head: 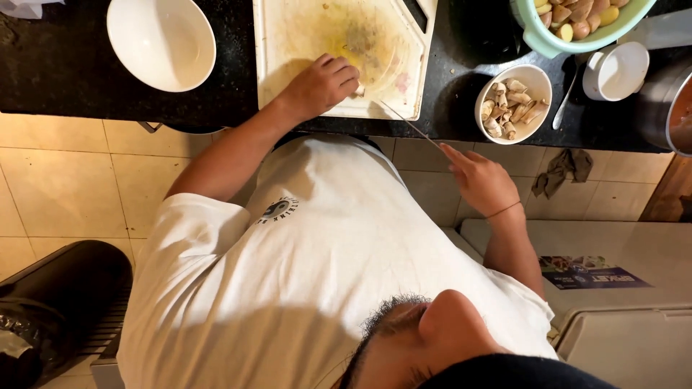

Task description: The person repeatedly chops ginger on a white cutting board using a knife, then scrapes the chopped pieces into a white bowl. The process is repeated several times throughout the clip.

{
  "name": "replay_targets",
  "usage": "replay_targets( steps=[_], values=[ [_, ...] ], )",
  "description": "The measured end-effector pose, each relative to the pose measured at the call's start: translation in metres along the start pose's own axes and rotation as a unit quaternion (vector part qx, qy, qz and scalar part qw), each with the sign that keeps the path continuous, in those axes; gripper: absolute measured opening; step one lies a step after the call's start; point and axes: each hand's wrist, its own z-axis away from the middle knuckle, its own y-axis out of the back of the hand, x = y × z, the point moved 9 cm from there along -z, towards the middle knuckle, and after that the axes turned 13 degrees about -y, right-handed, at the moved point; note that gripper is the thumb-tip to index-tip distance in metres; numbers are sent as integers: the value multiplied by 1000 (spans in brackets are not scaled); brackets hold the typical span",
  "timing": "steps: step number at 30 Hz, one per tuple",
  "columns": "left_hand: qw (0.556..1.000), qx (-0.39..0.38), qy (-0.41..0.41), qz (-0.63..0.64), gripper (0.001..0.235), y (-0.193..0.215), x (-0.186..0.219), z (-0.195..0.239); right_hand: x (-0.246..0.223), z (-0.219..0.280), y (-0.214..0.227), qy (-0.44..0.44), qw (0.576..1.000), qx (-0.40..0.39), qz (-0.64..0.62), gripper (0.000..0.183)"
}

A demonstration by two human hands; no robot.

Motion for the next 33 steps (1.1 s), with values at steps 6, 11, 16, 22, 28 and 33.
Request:
replay_targets(
  steps=[6, 11, 16, 22, 28, 33],
  values=[
    [978, 13, 81, 193, 26, -1, -14, 11, -15, -11, -2, 47, 996, 27, -69, 53],
    [975, 49, 47, 213, 18, 0, -21, 10, -32, -23, -1, 74, 995, 52, -50, 53],
    [975, 54, 11, 217, 19, 12, -17, 13, -31, -23, 3, 73, 993, 45, -81, 53],
    [979, -18, 29, 203, 27, -6, -23, 9, -40, -32, -3, 100, 992, 66, -29, 52],
    [983, 8, 0, 185, 30, -16, -26, 10, -51, -49, -14, 113, 991, 56, -55, 53],
    [979, 0, 0, 205, 31, -18, -29, 8, -65, -60, -7, 137, 985, 73, -71, 50]
  ],
)
